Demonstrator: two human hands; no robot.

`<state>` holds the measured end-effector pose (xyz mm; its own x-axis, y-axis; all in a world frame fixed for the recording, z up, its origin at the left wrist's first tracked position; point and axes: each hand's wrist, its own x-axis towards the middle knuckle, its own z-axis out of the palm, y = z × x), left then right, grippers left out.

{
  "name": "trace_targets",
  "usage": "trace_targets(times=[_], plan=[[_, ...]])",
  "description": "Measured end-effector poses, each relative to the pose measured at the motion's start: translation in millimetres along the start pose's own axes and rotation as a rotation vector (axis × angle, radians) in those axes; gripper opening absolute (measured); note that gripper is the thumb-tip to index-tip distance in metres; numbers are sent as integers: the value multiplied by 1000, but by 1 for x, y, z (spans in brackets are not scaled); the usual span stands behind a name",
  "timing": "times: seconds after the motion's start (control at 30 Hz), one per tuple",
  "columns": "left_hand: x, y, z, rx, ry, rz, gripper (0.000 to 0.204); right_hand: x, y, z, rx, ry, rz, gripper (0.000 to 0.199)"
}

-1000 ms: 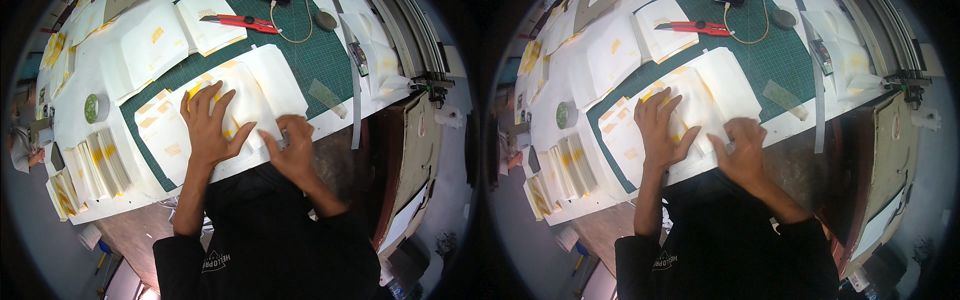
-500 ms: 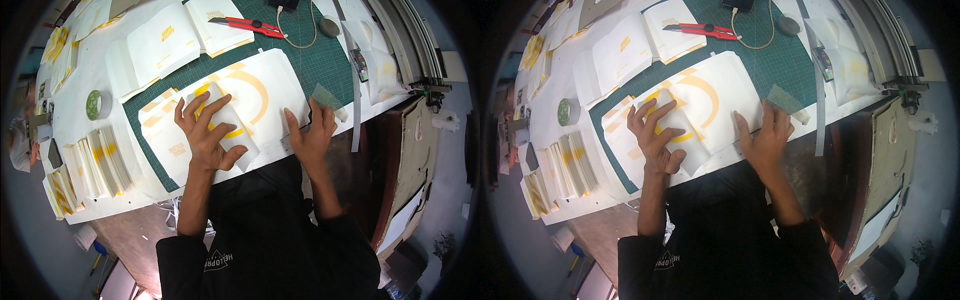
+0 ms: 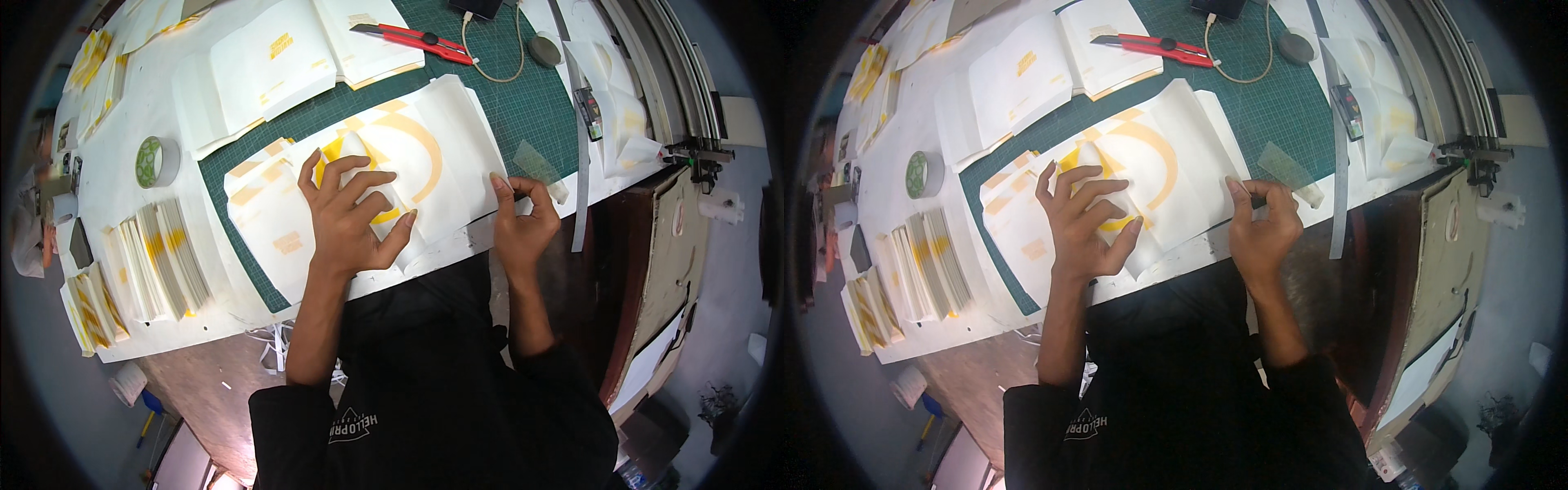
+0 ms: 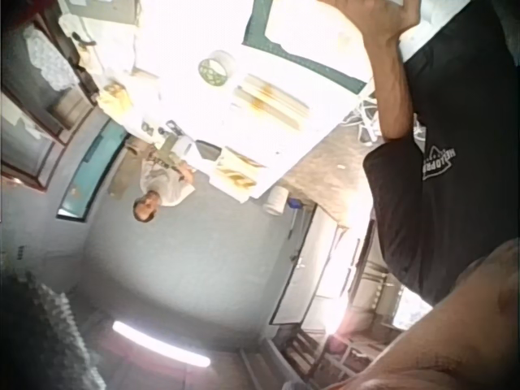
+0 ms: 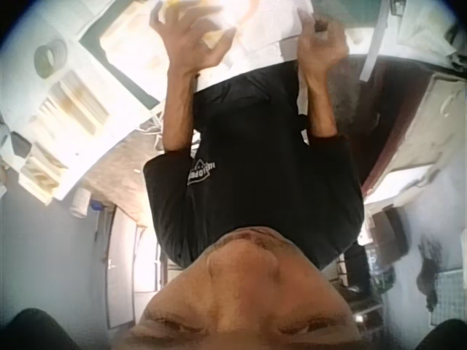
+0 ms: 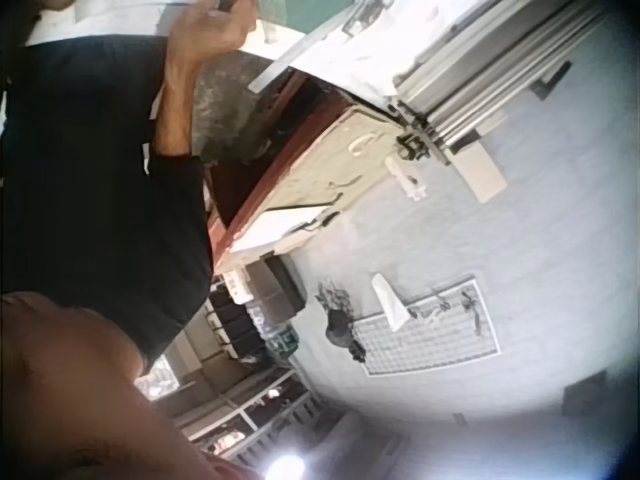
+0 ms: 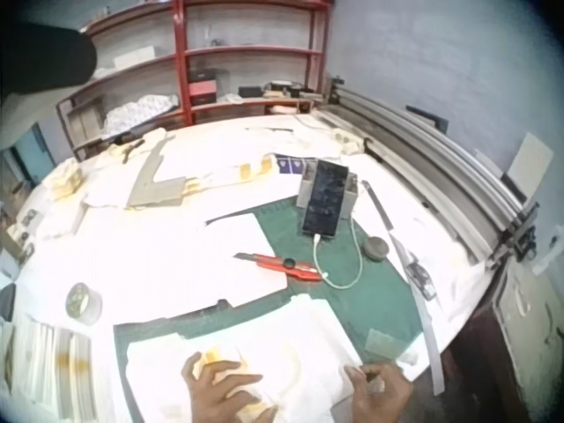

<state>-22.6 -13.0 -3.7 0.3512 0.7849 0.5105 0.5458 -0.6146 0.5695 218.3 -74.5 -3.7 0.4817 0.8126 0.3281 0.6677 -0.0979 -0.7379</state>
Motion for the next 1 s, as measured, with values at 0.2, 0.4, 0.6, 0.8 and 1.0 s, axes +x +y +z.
trace_targets(times=[0.2,0.4,0.6,0.8,1.0], plan=[[3,2,2,8,11,19,21,6,-11,-8,-267,0,-250,14],[2,2,3,2,1,18,21,1,-25,-13,-80,81,-478,24],[-2,1,2,4,-41,-15,16,-24,-42,-23,220,-87,-168,30],[-1,0,5,-4,-13,-12,23,-14,-32,-6,412,-92,-203,34],[-3,0,4,-18,-47,-35,16,-15,-25,-6,282,-122,155,19]])
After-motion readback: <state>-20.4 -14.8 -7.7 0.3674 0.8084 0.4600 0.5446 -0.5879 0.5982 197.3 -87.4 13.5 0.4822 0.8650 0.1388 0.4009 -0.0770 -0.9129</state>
